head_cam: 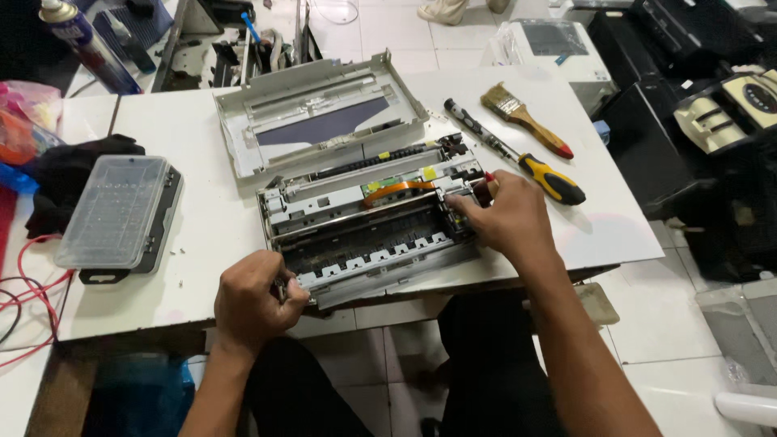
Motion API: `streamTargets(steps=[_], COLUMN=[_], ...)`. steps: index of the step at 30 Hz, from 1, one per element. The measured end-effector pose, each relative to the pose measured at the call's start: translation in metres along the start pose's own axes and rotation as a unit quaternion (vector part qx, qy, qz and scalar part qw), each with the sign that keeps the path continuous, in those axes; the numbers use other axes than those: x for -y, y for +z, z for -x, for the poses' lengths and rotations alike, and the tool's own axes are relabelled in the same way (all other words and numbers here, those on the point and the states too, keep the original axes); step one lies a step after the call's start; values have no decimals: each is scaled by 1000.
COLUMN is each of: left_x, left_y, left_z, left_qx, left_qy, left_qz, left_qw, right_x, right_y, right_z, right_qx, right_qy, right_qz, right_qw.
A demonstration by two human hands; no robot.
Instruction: The person uses a small brush to clean the interior of a disassembled printer carriage assembly on a workbench. They repeatedly brush along rails and around the ink cartridge, then rotate the assembly to access different sides and continue brushing.
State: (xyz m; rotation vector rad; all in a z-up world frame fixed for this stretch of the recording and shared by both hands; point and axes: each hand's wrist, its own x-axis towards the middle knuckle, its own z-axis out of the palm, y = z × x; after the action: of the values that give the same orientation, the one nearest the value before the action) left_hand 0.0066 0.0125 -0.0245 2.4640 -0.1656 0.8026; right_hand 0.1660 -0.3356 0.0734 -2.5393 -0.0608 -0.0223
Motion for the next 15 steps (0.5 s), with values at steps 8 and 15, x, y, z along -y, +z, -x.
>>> streamTargets(steps=[8, 15], left_x=[-4, 8], left_y=[-2, 4], left_z=[-2, 7], left_qx=[-5, -18], left_qy=[9, 18], left_qz=[7, -18], left_qw=[1000, 1000], right_x=[-6, 29], right_y=[-9, -15], right_z=[0, 40], right_qx=[33, 21], right_qy=[2, -46], right_qz=[-24, 60], right_qw=[999, 997])
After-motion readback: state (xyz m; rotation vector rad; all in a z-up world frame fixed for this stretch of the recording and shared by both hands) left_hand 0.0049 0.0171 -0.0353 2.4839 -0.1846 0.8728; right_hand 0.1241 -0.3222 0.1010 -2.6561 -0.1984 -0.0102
